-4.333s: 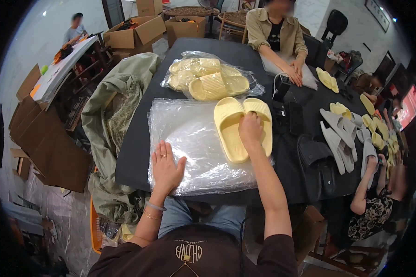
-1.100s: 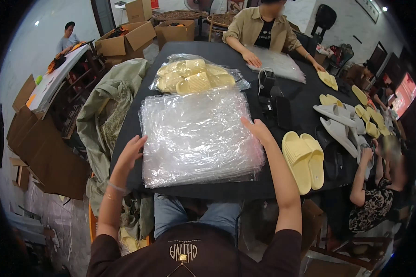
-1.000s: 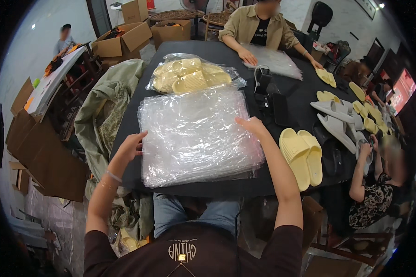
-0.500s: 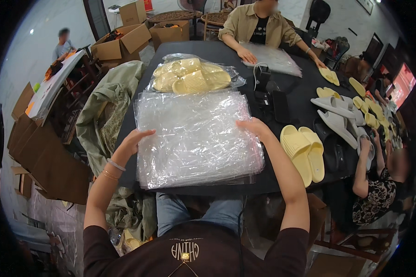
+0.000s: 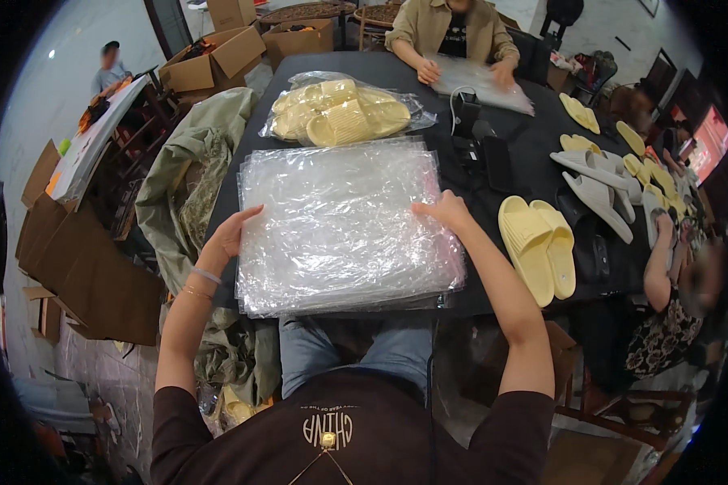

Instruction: The person packs pairs of slippers into clear plastic bags. They retrieve slippers from a large green sack, place them on a table, and insert them into bags. The person handles multiple pairs of yellow, white, and black slippers throughout the process.

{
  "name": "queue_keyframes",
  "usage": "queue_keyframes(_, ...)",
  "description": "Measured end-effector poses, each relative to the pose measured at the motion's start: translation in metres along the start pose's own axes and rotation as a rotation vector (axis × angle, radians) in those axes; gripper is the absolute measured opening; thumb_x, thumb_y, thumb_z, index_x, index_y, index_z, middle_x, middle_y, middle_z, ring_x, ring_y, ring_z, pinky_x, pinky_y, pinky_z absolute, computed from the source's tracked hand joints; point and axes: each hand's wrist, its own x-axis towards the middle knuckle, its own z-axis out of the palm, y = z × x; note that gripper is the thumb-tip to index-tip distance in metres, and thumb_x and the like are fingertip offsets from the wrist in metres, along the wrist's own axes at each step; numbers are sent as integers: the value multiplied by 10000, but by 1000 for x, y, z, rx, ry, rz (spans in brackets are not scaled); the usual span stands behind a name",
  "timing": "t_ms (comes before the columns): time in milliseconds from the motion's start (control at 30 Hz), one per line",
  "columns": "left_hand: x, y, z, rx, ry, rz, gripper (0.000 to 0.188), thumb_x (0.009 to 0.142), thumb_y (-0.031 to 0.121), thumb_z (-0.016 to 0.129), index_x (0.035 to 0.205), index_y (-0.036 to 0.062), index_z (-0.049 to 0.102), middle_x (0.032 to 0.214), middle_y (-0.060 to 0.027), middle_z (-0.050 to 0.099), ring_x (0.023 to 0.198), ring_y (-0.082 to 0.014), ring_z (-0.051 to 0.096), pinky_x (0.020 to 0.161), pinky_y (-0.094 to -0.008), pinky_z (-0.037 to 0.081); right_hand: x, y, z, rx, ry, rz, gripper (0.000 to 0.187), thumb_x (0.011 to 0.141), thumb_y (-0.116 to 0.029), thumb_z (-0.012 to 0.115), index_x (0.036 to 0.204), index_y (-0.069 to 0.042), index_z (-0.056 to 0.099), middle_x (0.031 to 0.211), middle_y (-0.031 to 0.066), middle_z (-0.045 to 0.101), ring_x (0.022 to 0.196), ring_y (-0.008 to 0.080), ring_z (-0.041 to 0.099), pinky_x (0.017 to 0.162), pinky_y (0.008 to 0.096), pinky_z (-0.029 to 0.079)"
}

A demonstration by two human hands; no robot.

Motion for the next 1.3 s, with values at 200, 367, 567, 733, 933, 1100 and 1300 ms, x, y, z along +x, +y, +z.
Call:
queue_keyframes(200,5,-8,-14,-31,16,25,401,876,256,619,1137,-42,556,999,-161,659,847,-266,672,769,-416,563,-1,-20,-17,199,-411,210,782,610,-585,782,915,125,663,856,198,658,789,243,642,718,339,492)
queue_keyframes(367,10,-11,-15,38,56,49,420,848,224,652,1156,-41,543,1033,-184,643,885,-284,661,798,-440,549,-14,-12,-10,-196,-150,7,950,595,-692,710,1034,145,609,1171,317,548,1088,379,553,902,363,454)
queue_keyframes(567,4,-12,7,11,120,75,442,817,161,689,1169,-49,522,1031,-174,632,880,-291,652,796,-445,547,-11,-12,-8,27,-172,157,1067,581,-647,754,1143,217,479,1158,347,533,1071,382,564,912,385,450)
queue_keyframes(733,2,-16,7,-11,70,83,440,831,178,674,1174,-48,515,1027,-174,632,873,-284,655,791,-431,555,-4,-20,-32,338,-548,310,877,653,-539,786,1157,134,536,1063,200,628,936,238,627,811,320,489)
queue_keyframes(933,-1,-15,-1,28,1,79,420,850,187,647,1172,-49,515,1034,-172,631,893,-274,658,799,-418,556,-25,-37,-43,1066,-589,196,429,801,-254,745,1104,25,624,1016,99,659,857,165,633,779,295,501)
queue_keyframes(1100,-3,-10,5,384,111,406,398,831,169,666,1139,-56,552,1034,-112,631,967,-209,618,909,-344,481,-29,-37,-45,995,-478,120,385,757,-195,779,1059,8,654,995,76,672,869,140,630,785,272,496)
queue_keyframes(1300,-45,73,54,345,32,838,399,751,178,743,1087,17,600,988,-37,626,944,-145,579,863,-306,445,-23,-90,-116,1017,2,-335,218,773,-87,742,974,-26,686,921,26,677,799,101,617,709,241,475)
